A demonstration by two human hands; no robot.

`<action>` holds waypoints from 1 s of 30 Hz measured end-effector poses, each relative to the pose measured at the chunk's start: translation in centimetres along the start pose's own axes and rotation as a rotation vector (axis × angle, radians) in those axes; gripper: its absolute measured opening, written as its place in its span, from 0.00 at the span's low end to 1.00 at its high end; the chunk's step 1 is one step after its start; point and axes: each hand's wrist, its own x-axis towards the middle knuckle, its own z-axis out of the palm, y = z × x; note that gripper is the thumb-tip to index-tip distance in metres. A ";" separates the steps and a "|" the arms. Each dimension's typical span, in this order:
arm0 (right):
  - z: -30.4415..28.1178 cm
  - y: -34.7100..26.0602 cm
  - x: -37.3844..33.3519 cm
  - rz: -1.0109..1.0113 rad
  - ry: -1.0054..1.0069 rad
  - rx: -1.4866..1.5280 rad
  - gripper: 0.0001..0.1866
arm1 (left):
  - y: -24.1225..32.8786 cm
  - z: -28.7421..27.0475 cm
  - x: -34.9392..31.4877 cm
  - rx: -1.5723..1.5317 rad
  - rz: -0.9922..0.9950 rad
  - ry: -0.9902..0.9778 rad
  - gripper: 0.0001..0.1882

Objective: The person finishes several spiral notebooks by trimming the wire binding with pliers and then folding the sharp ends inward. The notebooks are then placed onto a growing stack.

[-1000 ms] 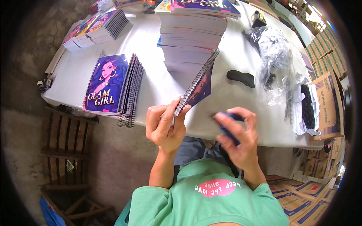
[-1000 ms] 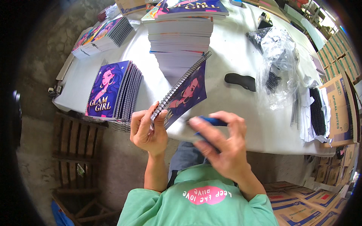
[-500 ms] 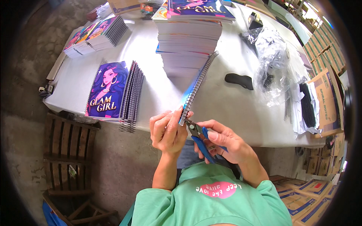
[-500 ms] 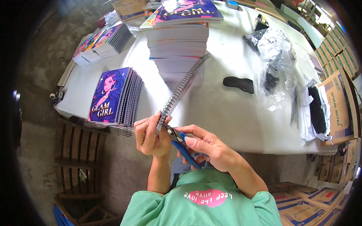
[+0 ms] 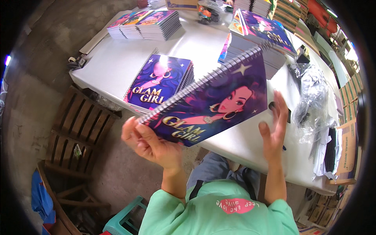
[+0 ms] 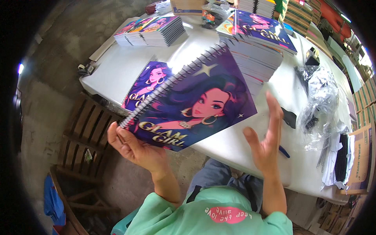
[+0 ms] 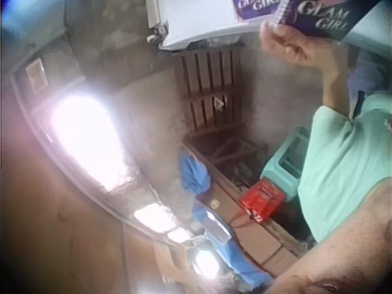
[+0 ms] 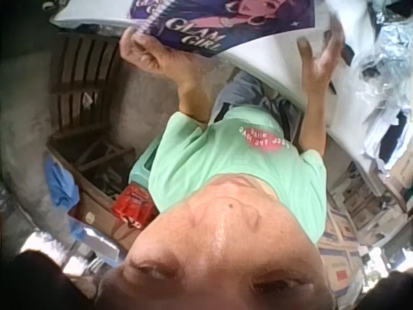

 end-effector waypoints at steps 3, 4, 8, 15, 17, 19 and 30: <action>3.9 -3.3 6.4 -0.309 0.058 -0.067 0.48 | 1.4 -0.6 3.7 0.083 0.160 0.044 0.13; 4.2 -5.4 8.1 -0.481 0.107 -0.155 0.51 | 2.2 -0.5 5.0 0.146 0.285 -0.033 0.13; 7.4 -13.6 10.5 -0.595 -0.535 -0.106 0.37 | 3.8 -0.1 9.9 0.406 0.776 -0.385 0.20; 15.1 -7.0 18.8 -0.014 -0.237 0.841 0.28 | 6.5 0.3 15.2 0.658 0.690 -0.267 0.26; 16.5 -2.3 18.6 0.193 -0.286 0.858 0.29 | 2.1 -2.5 14.9 0.516 0.323 -0.231 0.26; 18.0 2.5 17.4 0.383 -0.431 0.513 0.30 | -2.9 -5.0 13.2 0.704 0.050 -0.214 0.25; 23.7 9.4 14.3 0.480 -0.012 0.473 0.22 | -12.7 -6.5 10.2 0.017 -0.223 0.089 0.20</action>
